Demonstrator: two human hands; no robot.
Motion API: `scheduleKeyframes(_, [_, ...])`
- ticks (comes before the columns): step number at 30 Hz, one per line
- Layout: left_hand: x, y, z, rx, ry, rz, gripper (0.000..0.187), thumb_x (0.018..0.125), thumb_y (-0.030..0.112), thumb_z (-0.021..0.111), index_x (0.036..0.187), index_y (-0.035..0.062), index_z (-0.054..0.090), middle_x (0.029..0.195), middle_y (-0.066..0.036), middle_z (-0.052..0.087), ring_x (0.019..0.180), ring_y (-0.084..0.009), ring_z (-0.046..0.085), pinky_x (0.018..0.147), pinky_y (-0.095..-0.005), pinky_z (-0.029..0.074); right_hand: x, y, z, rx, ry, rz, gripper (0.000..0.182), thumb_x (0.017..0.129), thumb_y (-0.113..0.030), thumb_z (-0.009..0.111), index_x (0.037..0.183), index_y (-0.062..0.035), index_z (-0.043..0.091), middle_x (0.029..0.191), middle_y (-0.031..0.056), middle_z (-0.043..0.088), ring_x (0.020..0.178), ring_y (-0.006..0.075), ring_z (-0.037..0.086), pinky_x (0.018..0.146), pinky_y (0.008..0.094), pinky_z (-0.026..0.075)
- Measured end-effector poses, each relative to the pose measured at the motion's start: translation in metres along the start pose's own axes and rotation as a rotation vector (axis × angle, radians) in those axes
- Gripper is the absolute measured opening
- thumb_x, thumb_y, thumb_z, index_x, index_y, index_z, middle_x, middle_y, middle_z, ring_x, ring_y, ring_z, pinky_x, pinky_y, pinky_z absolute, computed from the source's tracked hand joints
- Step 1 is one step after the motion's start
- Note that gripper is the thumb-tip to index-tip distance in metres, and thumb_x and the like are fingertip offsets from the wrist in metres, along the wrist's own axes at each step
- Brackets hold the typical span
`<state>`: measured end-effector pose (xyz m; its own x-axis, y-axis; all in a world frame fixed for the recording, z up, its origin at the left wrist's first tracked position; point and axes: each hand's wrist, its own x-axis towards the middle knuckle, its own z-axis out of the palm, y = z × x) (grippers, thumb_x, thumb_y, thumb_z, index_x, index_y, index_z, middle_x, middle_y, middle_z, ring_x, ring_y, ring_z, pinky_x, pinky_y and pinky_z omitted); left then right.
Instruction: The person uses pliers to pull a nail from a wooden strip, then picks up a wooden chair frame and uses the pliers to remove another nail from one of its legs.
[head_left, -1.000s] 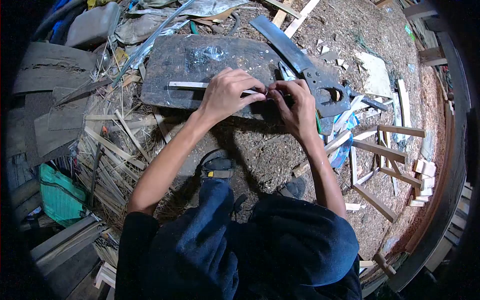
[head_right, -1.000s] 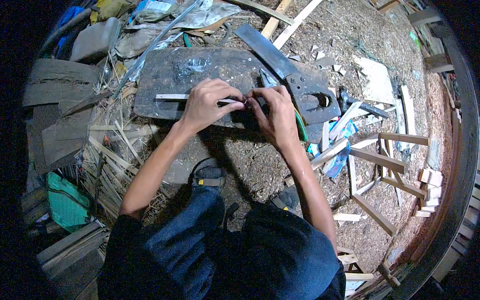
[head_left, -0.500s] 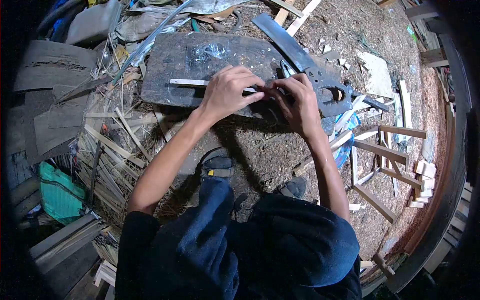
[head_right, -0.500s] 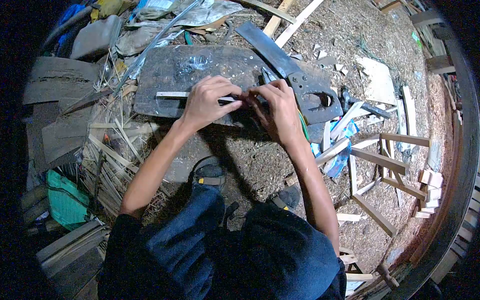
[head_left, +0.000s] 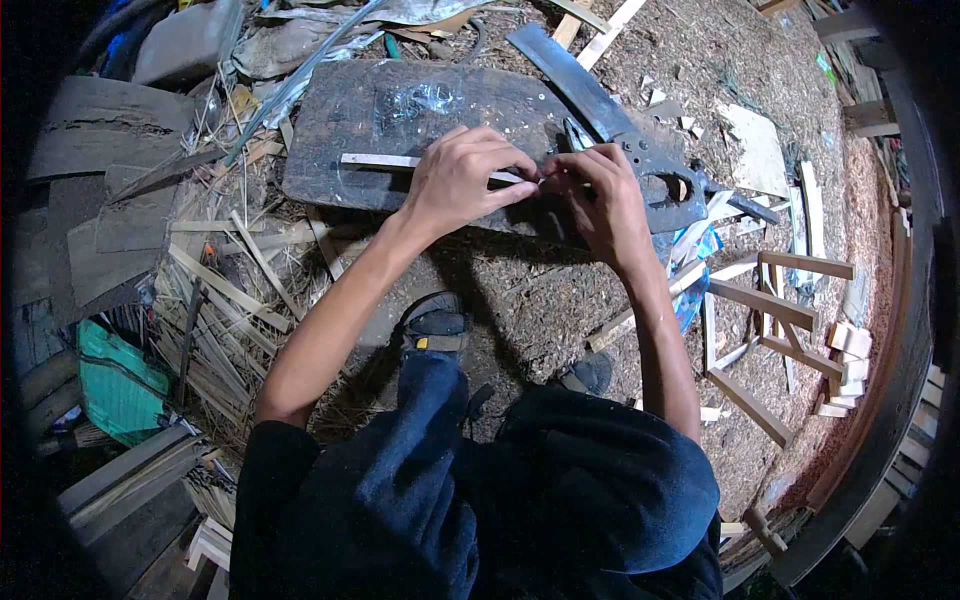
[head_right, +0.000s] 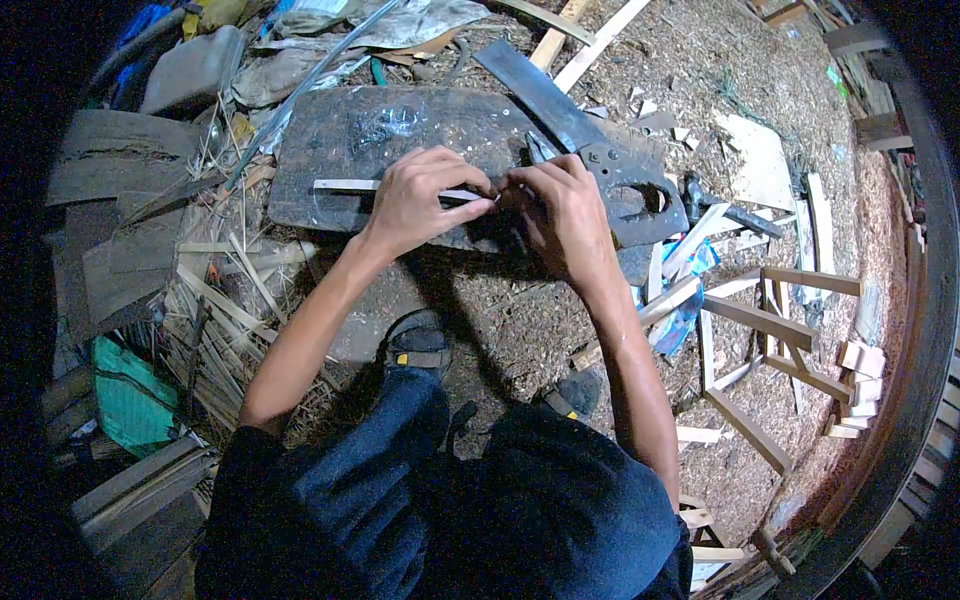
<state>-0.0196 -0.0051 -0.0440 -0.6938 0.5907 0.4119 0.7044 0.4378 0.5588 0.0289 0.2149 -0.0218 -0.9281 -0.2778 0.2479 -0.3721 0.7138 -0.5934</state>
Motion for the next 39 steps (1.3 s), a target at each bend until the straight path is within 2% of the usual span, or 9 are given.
scheduleKeyframes(4, [0.0008, 0.0002, 0.0003, -0.023, -0.001, -0.004, 0.017, 0.077, 0.025, 0.081, 0.088, 0.0127, 0.075, 0.09, -0.003, 0.074, 0.092, -0.0233, 0.068, 0.083, -0.0386, 0.052, 0.0003, 0.0046, 0.0005, 0.01, 0.0, 0.015, 0.02, 0.085, -0.004, 0.067, 0.105, -0.0054, 0.07, 0.099, 0.0084, 0.071, 0.097, 0.0318, 0.059, 0.089, 0.0406, 0.049])
scheduleKeyframes(6, [0.001, 0.0009, -0.0004, 0.001, -0.006, -0.013, 0.016, 0.08, 0.03, 0.079, 0.087, 0.0152, 0.076, 0.087, 0.0, 0.074, 0.09, -0.0196, 0.068, 0.084, -0.0367, 0.052, -0.0004, 0.0019, -0.0003, 0.017, -0.001, 0.022, 0.02, 0.085, -0.004, 0.067, 0.105, -0.0055, 0.069, 0.099, 0.0085, 0.071, 0.098, 0.032, 0.059, 0.089, 0.0409, 0.049])
scheduleKeyframes(9, [0.0007, 0.0022, -0.0015, -0.017, -0.013, -0.023, 0.017, 0.077, 0.025, 0.081, 0.088, 0.0125, 0.075, 0.089, -0.003, 0.073, 0.092, -0.0237, 0.068, 0.084, -0.0388, 0.052, 0.0, 0.0003, -0.0007, 0.014, -0.003, 0.02, 0.02, 0.085, -0.003, 0.066, 0.105, -0.0056, 0.069, 0.1, 0.0088, 0.071, 0.098, 0.0324, 0.059, 0.09, 0.0412, 0.049])
scheduleKeyframes(18, [-0.0006, 0.0001, 0.0008, 0.001, -0.004, -0.027, 0.019, 0.076, 0.025, 0.081, 0.089, 0.012, 0.074, 0.091, -0.005, 0.073, 0.093, -0.0249, 0.068, 0.085, -0.0397, 0.052, -0.0002, -0.0009, -0.0003, -0.019, -0.027, 0.009, 0.022, 0.084, -0.005, 0.067, 0.106, -0.006, 0.069, 0.101, 0.0087, 0.071, 0.098, 0.0333, 0.06, 0.09, 0.0421, 0.048])
scheduleKeyframes(21, [-0.0004, 0.0003, 0.001, 0.026, 0.01, -0.013, 0.02, 0.078, 0.03, 0.08, 0.09, 0.0136, 0.076, 0.088, -0.004, 0.073, 0.09, -0.0222, 0.068, 0.084, -0.0382, 0.052, 0.0006, -0.0006, 0.0011, -0.025, -0.026, 0.01, 0.023, 0.083, -0.005, 0.067, 0.107, -0.0063, 0.069, 0.102, 0.0085, 0.071, 0.099, 0.0333, 0.06, 0.09, 0.0426, 0.048])
scheduleKeyframes(32, [-0.0005, 0.0008, 0.0009, 0.026, 0.009, -0.029, 0.02, 0.078, 0.03, 0.08, 0.09, 0.0148, 0.076, 0.088, -0.003, 0.073, 0.089, -0.0216, 0.068, 0.082, -0.0383, 0.052, 0.0016, 0.0009, 0.0035, -0.064, 0.02, 0.006, 0.017, 0.086, -0.01, 0.07, 0.103, -0.0061, 0.071, 0.099, 0.0083, 0.072, 0.096, 0.0322, 0.062, 0.086, 0.0409, 0.05])
scheduleKeyframes(34, [0.0001, 0.0012, 0.0005, 0.012, 0.01, -0.025, 0.019, 0.078, 0.03, 0.08, 0.089, 0.0149, 0.076, 0.088, -0.003, 0.073, 0.089, -0.0216, 0.068, 0.082, -0.0381, 0.052, 0.0009, 0.0033, 0.0031, -0.039, 0.002, 0.02, 0.026, 0.081, -0.009, 0.068, 0.107, -0.0072, 0.069, 0.1, 0.0104, 0.07, 0.1, 0.0334, 0.06, 0.086, 0.042, 0.047])
scheduleKeyframes(39, [0.0004, 0.0028, 0.0, 0.003, 0.001, -0.042, 0.017, 0.08, 0.03, 0.078, 0.088, 0.0148, 0.075, 0.085, -0.003, 0.073, 0.089, -0.0218, 0.068, 0.082, -0.038, 0.053, 0.0013, 0.0045, 0.0016, -0.009, -0.008, 0.012, 0.026, 0.081, -0.008, 0.068, 0.107, -0.0071, 0.069, 0.1, 0.0108, 0.07, 0.099, 0.0339, 0.06, 0.086, 0.0428, 0.047])
